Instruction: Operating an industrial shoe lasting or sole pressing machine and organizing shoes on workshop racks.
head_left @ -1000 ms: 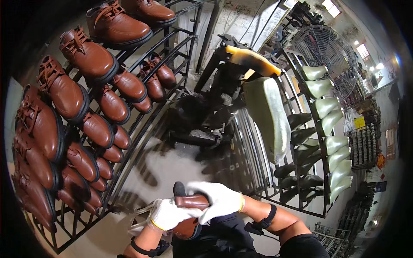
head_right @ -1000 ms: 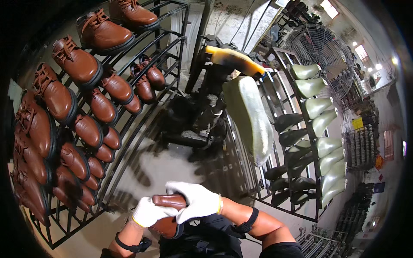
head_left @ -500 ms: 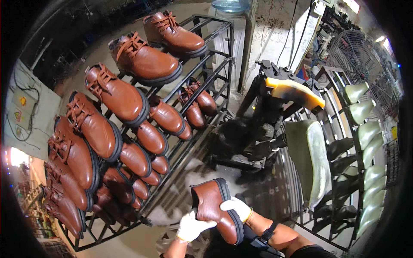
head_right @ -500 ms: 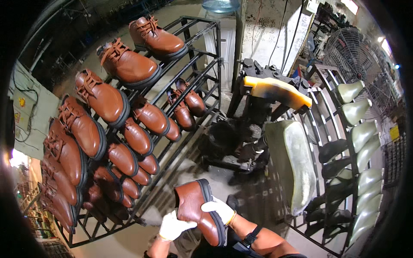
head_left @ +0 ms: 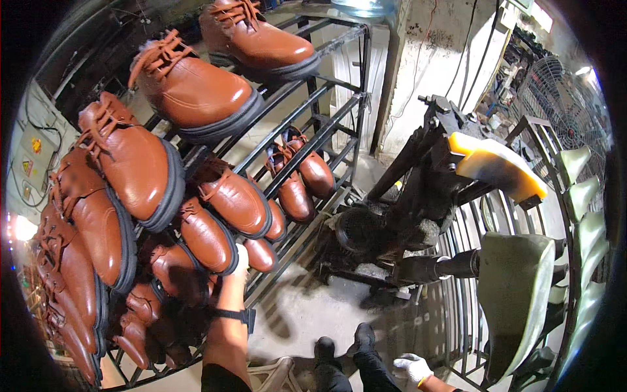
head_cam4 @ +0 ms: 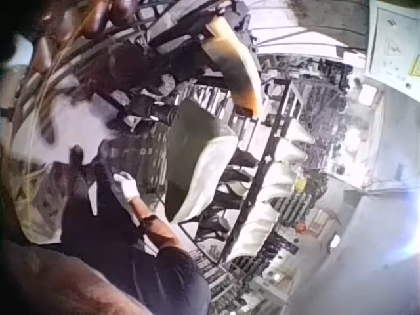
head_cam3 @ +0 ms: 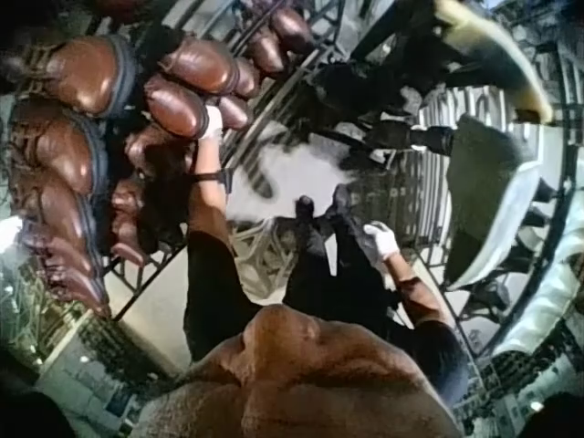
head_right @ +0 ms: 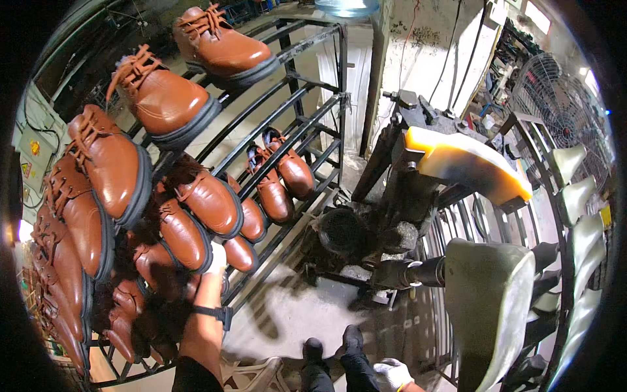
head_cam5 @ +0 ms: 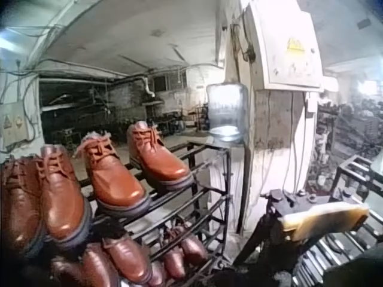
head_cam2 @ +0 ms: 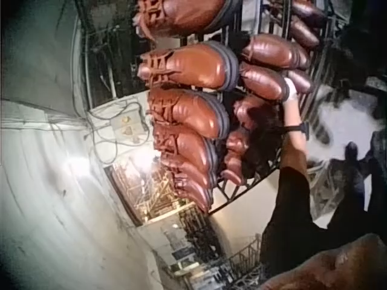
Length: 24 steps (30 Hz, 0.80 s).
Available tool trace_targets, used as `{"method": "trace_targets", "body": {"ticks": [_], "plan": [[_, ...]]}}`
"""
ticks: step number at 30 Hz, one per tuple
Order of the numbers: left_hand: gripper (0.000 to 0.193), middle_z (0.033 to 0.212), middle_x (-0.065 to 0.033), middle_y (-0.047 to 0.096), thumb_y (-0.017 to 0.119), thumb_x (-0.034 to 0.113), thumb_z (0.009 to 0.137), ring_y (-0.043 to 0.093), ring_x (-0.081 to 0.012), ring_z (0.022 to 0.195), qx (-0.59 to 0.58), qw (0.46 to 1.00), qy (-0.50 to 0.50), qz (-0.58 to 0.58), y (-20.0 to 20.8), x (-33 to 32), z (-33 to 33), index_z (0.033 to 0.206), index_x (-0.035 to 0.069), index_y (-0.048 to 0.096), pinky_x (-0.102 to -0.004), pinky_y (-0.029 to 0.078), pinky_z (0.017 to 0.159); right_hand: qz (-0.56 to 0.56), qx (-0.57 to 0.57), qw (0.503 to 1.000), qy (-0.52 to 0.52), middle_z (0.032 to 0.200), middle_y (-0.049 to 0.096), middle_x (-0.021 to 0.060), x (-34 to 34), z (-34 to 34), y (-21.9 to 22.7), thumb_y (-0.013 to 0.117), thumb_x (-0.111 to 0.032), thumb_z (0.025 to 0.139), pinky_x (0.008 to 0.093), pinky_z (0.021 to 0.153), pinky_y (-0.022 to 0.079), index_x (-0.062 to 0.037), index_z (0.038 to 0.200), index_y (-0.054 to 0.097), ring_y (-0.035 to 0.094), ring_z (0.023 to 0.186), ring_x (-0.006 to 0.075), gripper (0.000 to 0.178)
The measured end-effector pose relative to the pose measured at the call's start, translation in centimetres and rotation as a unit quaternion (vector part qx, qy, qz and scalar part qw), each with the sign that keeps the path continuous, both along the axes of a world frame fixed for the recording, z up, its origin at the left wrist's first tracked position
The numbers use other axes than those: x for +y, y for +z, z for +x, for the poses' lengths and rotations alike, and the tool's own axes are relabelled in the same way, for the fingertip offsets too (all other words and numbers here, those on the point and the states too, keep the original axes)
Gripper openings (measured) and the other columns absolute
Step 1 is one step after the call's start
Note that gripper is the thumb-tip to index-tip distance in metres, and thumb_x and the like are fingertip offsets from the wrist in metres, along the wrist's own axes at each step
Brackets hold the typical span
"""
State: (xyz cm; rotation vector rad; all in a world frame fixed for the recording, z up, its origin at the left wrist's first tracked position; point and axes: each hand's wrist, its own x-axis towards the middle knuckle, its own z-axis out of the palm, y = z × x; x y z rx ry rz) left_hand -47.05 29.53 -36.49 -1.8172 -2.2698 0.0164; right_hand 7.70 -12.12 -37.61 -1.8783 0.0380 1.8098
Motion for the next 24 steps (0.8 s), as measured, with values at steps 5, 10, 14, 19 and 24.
{"method": "trace_targets", "body": {"ticks": [5,10,14,19,24], "plan": [[0.028,0.104,-0.0148,0.074,0.071,0.031,0.1,0.07,-0.0303,0.101,-0.411,0.855,0.01,0.316,4.3,-3.8,9.2,0.113,0.006,0.073,-0.0474,0.056,0.087,0.031,-0.082,0.996,-0.009,0.1,0.076,0.0055,-1.2,2.2,-1.6,0.084,-0.008,0.088,0.0323,0.081,0.057,-0.0026,0.113,0.073,0.07,0.089,0.0163,0.028],[0.034,0.122,-0.0049,0.074,0.073,0.024,0.099,0.066,-0.0211,0.115,-0.191,0.912,0.36,-0.051,4.8,-8.1,2.6,0.128,0.006,0.071,-0.0312,0.047,0.107,0.105,-0.079,0.99,0.045,0.101,0.076,0.0039,1.4,1.1,0.4,0.083,-0.007,0.089,0.0317,0.081,0.057,-0.002,0.117,0.073,0.07,0.089,0.015,0.03],[0.034,0.118,-0.0048,0.073,0.073,0.028,0.1,0.066,-0.0216,0.109,-0.435,0.812,0.387,0.041,2.5,-12.4,-0.6,0.126,0.007,0.072,-0.033,0.049,0.102,0.091,-0.088,0.989,0.079,0.101,0.076,0.0042,0.5,1.4,-0.6,0.085,-0.008,0.088,0.0319,0.087,0.057,-0.0003,0.118,0.074,0.07,0.093,0.0147,0.033],[0.035,0.113,-0.0046,0.072,0.072,0.033,0.1,0.066,-0.0223,0.101,-0.683,0.603,0.38,0.156,3.5,-13.7,-3.3,0.124,0.007,0.073,-0.0354,0.051,0.096,0.123,-0.153,0.966,0.17,0.096,0.077,0.006,4.2,3.2,10.3,0.083,-0.013,0.09,0.0332,0.08,0.058,0.0012,0.115,0.075,0.072,0.085,0.0167,0.03],[0.05,0.128,-0.0078,0.068,0.075,0.034,0.1,0.067,-0.0236,0.104,-0.874,0.381,0.288,0.082,3.7,-25.7,6.0,0.137,0.002,0.066,-0.039,0.053,0.095,0.307,-0.004,0.929,-0.208,0.151,0.057,0.0154,14.1,5.6,37.8,0.059,-0.04,0.109,0.0402,0.116,0.046,-0.0023,0.153,0.051,0.058,0.135,0.0226,0.058]]}}
